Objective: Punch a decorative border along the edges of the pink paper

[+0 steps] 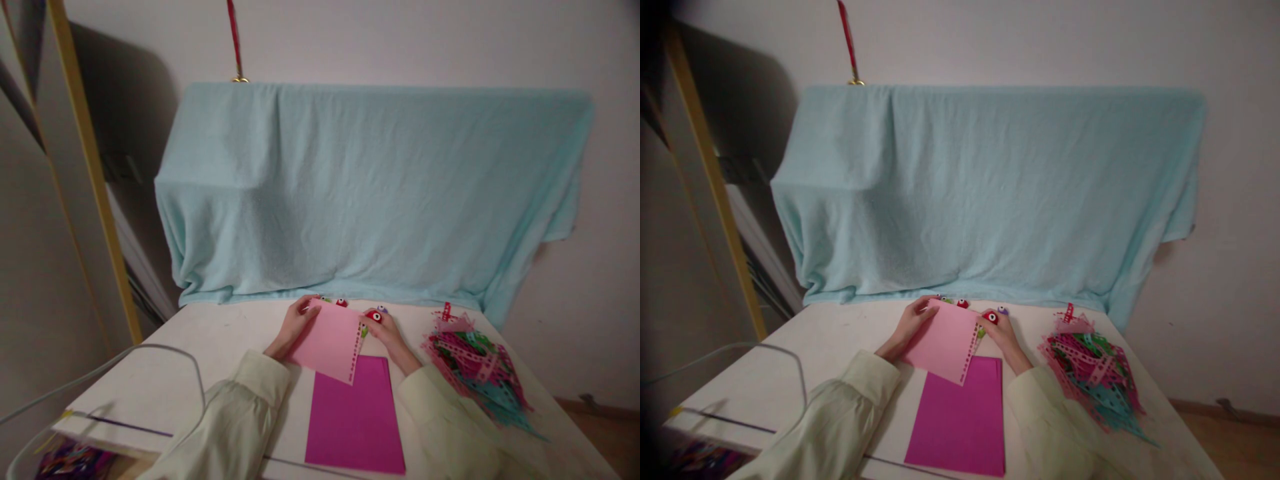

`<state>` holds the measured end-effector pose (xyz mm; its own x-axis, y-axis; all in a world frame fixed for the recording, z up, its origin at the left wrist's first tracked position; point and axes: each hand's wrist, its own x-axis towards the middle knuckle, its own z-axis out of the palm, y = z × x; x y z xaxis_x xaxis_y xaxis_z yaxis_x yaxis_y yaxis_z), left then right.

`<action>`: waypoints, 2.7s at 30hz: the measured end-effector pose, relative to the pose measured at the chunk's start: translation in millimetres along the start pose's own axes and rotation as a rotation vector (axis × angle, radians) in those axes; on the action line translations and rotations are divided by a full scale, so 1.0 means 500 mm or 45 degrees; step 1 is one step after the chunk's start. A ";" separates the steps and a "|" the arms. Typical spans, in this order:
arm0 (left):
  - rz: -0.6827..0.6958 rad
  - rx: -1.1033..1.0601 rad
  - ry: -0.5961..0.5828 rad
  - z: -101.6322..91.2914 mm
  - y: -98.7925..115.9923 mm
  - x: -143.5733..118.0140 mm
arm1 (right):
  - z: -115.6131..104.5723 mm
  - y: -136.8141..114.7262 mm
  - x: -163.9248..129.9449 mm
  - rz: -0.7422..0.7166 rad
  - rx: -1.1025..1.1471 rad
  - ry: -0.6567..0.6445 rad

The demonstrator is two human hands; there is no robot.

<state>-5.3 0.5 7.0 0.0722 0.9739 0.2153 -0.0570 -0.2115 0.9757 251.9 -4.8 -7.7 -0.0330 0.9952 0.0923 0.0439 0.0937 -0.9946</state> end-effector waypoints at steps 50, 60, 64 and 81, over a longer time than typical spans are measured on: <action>-0.286 -0.131 -0.452 0.047 0.002 -0.021 | 0.004 -0.031 -0.022 0.211 0.872 -0.218; -0.232 -0.143 -0.444 0.054 -0.013 -0.025 | 0.003 -0.028 -0.025 0.272 0.976 -0.205; -0.160 -0.216 -0.245 0.040 -0.002 -0.023 | 0.001 -0.027 -0.020 0.205 1.004 -0.177; -0.024 0.132 0.130 0.023 -0.032 -0.003 | 0.007 -0.018 0.002 0.155 0.980 -0.070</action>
<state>6.8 1.3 -8.3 -0.0300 0.9799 0.1970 0.0471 -0.1955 0.9796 248.1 -4.8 1.3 -0.1226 0.9925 -0.0025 -0.6539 -0.0826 -0.7521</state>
